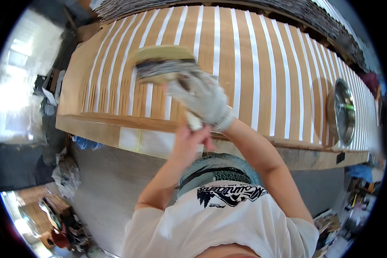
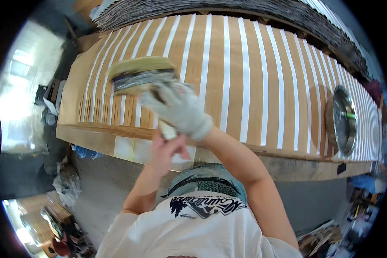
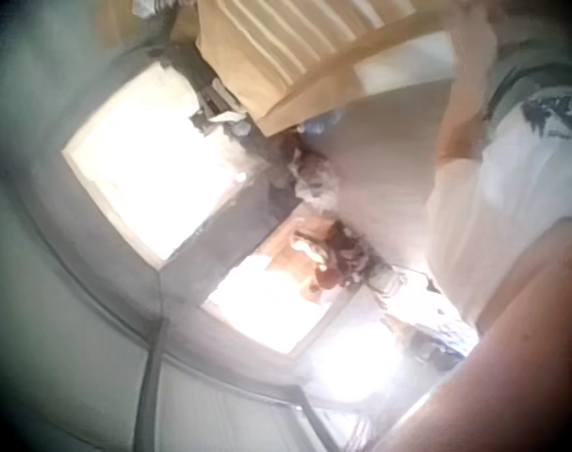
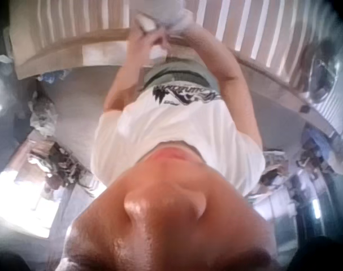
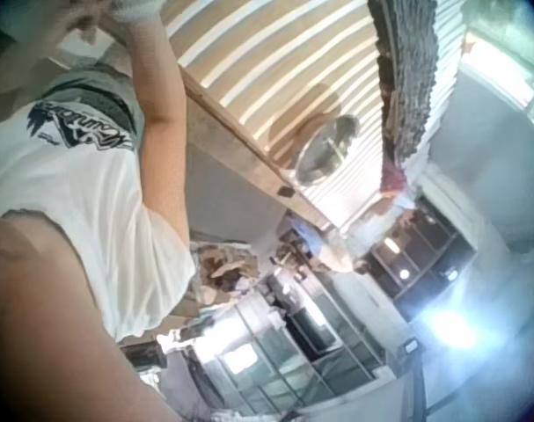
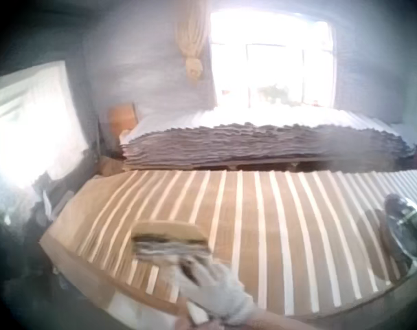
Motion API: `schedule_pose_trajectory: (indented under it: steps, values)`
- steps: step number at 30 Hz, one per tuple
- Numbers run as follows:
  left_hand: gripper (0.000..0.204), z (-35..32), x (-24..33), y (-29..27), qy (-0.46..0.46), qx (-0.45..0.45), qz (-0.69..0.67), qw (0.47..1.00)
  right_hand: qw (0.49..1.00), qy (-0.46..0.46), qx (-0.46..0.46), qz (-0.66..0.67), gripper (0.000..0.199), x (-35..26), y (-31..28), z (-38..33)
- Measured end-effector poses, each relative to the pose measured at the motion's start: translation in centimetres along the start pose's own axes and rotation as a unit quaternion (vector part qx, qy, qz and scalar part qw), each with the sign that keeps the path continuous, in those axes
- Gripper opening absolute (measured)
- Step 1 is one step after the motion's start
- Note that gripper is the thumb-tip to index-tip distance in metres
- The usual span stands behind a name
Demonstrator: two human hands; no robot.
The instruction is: The person applies a liquid adhesive to a large, curved surface covered with alternating brown and white paper strips using a brush. They repeatedly dip the brush into a metal bowl to reload the adhesive and smooth the paper with their hand.
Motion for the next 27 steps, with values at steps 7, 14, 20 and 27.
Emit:
schedule_pose_trajectory:
  steps: [7,14,20,27]
  values:
    - [0.012,-4.0,4.6,-17.6,0.092,0.140,-0.072,0.983,0.968,0.104,-0.022,0.229,0.048,-3.1,8.3,2.7]
    - [0.006,-2.5,5.8,-25.7,0.087,0.098,-0.001,0.991,0.721,0.501,0.047,0.477,0.023,10.6,13.2,-8.0]
    - [0.008,2.0,5.3,-26.7,0.101,0.064,-0.034,0.992,0.681,0.615,-0.181,0.355,0.027,20.3,15.2,-3.6]
    - [0.004,4.4,5.2,-28.1,0.099,0.054,-0.061,0.992,0.608,0.652,-0.215,0.399,0.025,25.3,20.7,-2.9]
Point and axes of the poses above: each hand's wrist, its own z-axis towards the middle knuckle, its own y-axis out of the palm, x = y × z, the point moved 7 cm from there along z, towards the middle knuckle, and after that the axes turned 14 degrees about -x, right-handed, at the moved point
